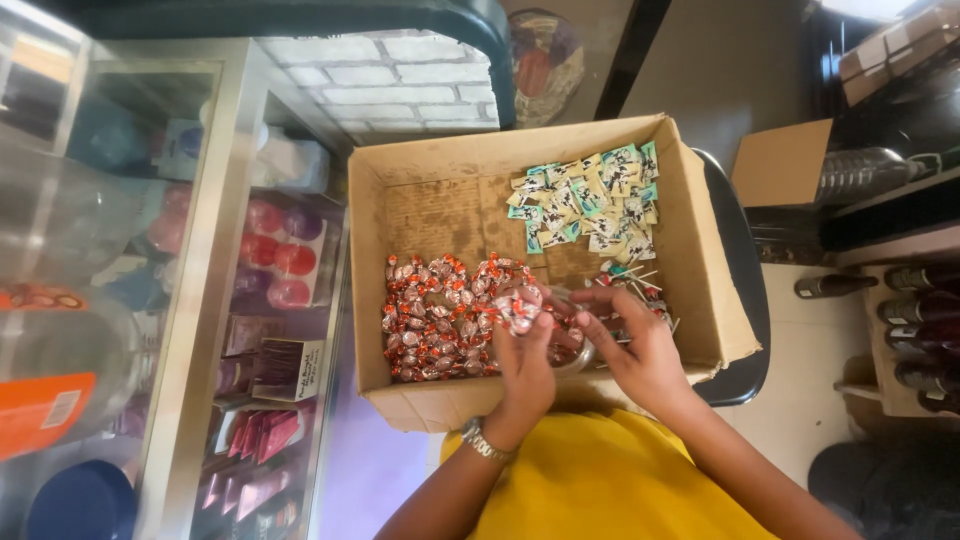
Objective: The person is seen picking up candies from a cardboard box and placing them into a plastic jar.
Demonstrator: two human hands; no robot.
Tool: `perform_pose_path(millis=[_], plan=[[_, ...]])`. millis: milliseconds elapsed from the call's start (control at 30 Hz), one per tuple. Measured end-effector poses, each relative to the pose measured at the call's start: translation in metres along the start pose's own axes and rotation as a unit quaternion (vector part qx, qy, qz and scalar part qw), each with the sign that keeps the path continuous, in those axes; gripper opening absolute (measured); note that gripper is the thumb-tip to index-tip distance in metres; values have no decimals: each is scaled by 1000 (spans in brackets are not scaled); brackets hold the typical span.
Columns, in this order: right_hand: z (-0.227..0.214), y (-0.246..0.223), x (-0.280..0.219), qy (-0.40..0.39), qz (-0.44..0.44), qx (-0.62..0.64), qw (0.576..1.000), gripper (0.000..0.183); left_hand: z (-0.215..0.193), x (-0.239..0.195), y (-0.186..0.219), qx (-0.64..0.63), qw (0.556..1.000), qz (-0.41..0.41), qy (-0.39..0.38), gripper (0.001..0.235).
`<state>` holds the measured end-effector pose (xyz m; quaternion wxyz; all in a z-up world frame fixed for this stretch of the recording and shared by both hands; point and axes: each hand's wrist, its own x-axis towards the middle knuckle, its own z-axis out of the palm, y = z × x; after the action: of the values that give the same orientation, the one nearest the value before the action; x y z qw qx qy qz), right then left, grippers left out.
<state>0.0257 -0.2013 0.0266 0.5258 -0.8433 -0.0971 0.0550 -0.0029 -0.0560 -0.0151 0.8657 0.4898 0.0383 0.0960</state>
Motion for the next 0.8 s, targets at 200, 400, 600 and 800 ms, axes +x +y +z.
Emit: perform_pose_path(millis=[200, 400, 600, 800], plan=[[-1, -5, 14, -68, 9, 155, 986, 38, -15, -10, 9, -40, 994, -94, -22, 27], [-3, 4, 30, -212, 107, 271, 933, 39, -51, 2, 9, -65, 971, -191, -127, 34], [-6, -17, 26, -107, -64, 26, 992, 32, -63, 5, 25, 18, 951, -280, -133, 43], [-14, -22, 19, -15, -113, 28, 993, 20, -66, 3, 31, 59, 951, -275, -131, 42]])
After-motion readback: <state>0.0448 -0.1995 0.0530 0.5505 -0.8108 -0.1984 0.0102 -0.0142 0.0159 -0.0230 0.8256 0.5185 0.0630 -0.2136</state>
